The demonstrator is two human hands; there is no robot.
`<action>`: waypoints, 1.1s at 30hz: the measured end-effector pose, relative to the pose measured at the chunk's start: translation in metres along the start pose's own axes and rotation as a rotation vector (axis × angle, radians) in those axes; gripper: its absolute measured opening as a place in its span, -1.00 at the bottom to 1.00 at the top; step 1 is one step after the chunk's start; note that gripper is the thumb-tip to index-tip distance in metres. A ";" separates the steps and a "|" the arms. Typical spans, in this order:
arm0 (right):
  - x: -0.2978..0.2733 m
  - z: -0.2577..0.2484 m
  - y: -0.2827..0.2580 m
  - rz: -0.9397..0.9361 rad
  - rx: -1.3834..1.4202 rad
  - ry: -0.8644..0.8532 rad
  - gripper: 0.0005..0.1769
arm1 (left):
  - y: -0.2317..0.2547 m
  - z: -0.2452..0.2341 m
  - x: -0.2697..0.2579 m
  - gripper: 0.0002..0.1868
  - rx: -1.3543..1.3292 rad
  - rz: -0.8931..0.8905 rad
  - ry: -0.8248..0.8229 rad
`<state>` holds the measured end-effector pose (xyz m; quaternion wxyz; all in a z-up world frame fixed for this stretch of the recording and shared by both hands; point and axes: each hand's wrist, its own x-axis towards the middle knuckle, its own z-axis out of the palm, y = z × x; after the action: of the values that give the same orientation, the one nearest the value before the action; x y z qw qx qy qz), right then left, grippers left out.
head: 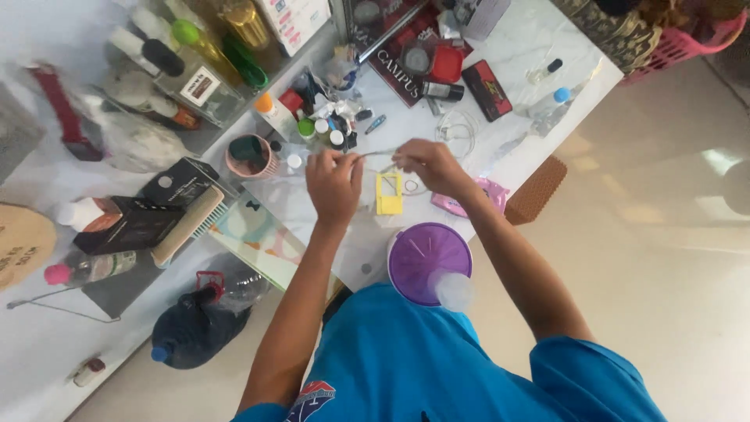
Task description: The person folds a green measuring tape and places it on a cluttered table. Then the person picks up a white charging cable, coils it neatly, and places it on a shelf above the table. The person also briefly handles a small white bottle and a yellow object on the table.
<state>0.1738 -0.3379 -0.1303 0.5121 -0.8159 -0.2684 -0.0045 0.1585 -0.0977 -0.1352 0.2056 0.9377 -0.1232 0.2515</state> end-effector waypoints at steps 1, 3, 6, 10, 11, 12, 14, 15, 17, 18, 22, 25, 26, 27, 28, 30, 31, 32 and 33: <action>0.005 -0.010 -0.019 -0.013 -0.005 0.003 -0.86 | -0.005 0.000 -0.001 -0.79 0.004 0.004 0.013; 0.014 -0.027 -0.061 -0.104 0.244 0.184 -0.80 | -0.017 -0.001 -0.003 -0.86 0.034 -0.007 -0.025; 0.006 -0.055 -0.088 -0.146 0.446 0.347 -0.74 | -0.027 -0.007 -0.007 -0.92 0.031 -0.016 -0.021; -0.016 -0.091 -0.146 -0.157 0.640 0.607 -0.65 | -0.026 -0.016 -0.015 -0.79 -0.015 -0.093 -0.073; -0.023 -0.098 -0.154 -0.196 0.672 0.699 -0.67 | -0.022 -0.019 -0.017 -0.75 -0.100 -0.149 -0.066; -0.032 -0.105 -0.162 -0.233 0.704 0.792 -0.69 | -0.018 -0.022 -0.019 -0.72 -0.187 -0.204 -0.061; -0.044 -0.106 -0.197 -0.221 0.682 0.864 -0.73 | -0.016 -0.041 -0.010 -0.70 -0.232 -0.162 -0.064; -0.050 -0.106 -0.214 -0.202 0.660 0.937 -0.76 | -0.016 -0.051 -0.006 -0.68 -0.277 -0.122 -0.075; -0.059 -0.100 -0.220 -0.230 0.646 0.876 -0.76 | -0.002 -0.087 0.008 -0.63 -0.361 -0.123 0.015; -0.064 -0.097 -0.224 -0.248 0.629 0.814 -0.75 | 0.005 -0.106 0.014 -0.59 -0.448 -0.127 0.097; -0.079 -0.070 -0.219 -0.109 0.573 0.851 -0.68 | 0.026 -0.188 0.029 -0.75 -0.564 -0.067 0.185; -0.080 -0.041 -0.239 0.079 0.512 0.841 -0.68 | 0.026 -0.235 0.025 -0.75 -0.361 0.117 0.299; -0.081 -0.031 -0.245 0.186 0.418 0.753 -0.66 | 0.029 -0.254 0.022 -0.72 -0.341 0.159 0.268; -0.081 -0.021 -0.250 0.290 0.322 0.663 -0.64 | 0.032 -0.273 0.018 -0.69 -0.320 0.200 0.237; -0.081 -0.013 -0.259 0.286 0.323 0.657 -0.64 | 0.031 -0.285 0.011 -0.69 -0.317 0.197 0.242; -0.083 0.008 -0.275 0.395 0.000 0.288 -0.72 | 0.029 -0.310 -0.008 -0.68 -0.317 0.168 0.192; -0.087 0.021 -0.273 0.393 0.004 0.278 -0.72 | 0.029 -0.319 -0.016 -0.68 -0.310 0.160 0.192; -0.090 0.034 -0.271 0.334 -0.112 0.235 -0.66 | 0.029 -0.328 -0.022 -0.65 -0.327 0.184 0.173; -0.093 0.047 -0.268 0.273 -0.228 0.191 -0.57 | 0.028 -0.336 -0.028 -0.63 -0.344 0.208 0.153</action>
<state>-0.0367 -0.2496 0.0442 0.4355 -0.8932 -0.1031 -0.0430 -0.0161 0.0310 0.1243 0.3444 0.8492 -0.2444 0.3171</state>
